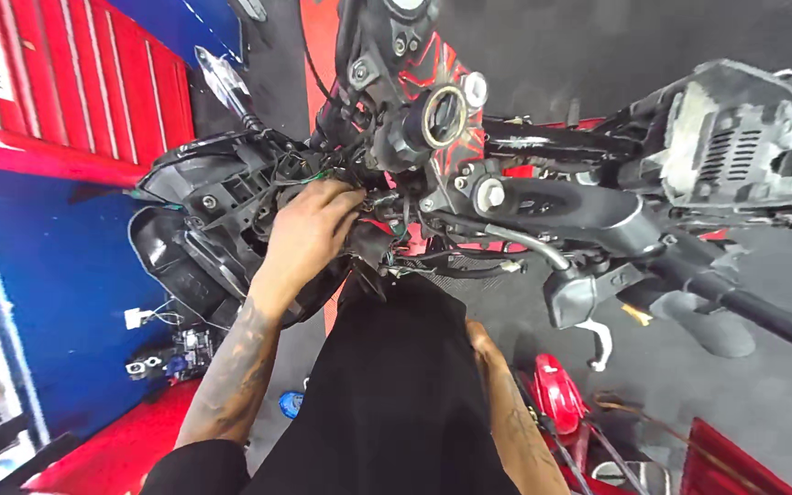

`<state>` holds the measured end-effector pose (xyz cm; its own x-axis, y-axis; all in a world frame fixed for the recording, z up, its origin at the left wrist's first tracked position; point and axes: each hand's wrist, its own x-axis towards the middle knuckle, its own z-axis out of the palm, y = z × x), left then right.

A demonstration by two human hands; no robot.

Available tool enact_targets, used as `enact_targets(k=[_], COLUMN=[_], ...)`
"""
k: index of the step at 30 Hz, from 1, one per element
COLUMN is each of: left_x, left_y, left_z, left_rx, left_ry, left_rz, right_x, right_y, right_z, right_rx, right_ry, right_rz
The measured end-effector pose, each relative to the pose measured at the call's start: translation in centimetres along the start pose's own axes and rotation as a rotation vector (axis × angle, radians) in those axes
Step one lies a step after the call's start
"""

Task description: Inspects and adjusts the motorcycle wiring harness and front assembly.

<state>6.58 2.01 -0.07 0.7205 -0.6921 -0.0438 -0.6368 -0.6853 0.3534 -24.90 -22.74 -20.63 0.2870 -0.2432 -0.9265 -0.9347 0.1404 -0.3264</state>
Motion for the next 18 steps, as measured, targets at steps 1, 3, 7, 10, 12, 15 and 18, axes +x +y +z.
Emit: enact_targets(k=[1, 3, 7, 10, 12, 15, 18], left_x=[0.7, 1.7, 0.4, -4.5, -8.6, -13.2, -16.2], left_y=[0.0, 0.1, 1.1, 1.7, 2.1, 2.5, 2.2], left_z=[0.5, 1.2, 0.7, 0.3, 1.0, 2.4, 3.2], left_rx=[0.017, 0.038, 0.027, -0.158, -0.277, -0.447, -0.523], left_ry=[-0.049, -0.13, -0.153, -0.019, 0.209, 0.496, 0.678], left_rz=[0.056, 0.093, -0.016, -0.102, -0.114, -0.096, -0.137], right_x=[0.1, 0.2, -0.9, -2.4, -3.7, -3.4, -2.5], right_y=[-0.2, -0.4, 0.0, -0.6, -2.0, -3.6, -6.6], right_z=[-0.2, -0.3, -0.2, -0.5, -0.9, -2.1, -2.7], right_rx=[-0.021, -0.033, -0.021, 0.012, -0.046, -0.198, -0.299], right_ry=[-0.018, -0.021, 0.041, -0.054, -0.113, -0.13, -0.15], right_rz=[-0.013, -0.032, -0.119, -0.186, -0.167, -0.238, -0.463])
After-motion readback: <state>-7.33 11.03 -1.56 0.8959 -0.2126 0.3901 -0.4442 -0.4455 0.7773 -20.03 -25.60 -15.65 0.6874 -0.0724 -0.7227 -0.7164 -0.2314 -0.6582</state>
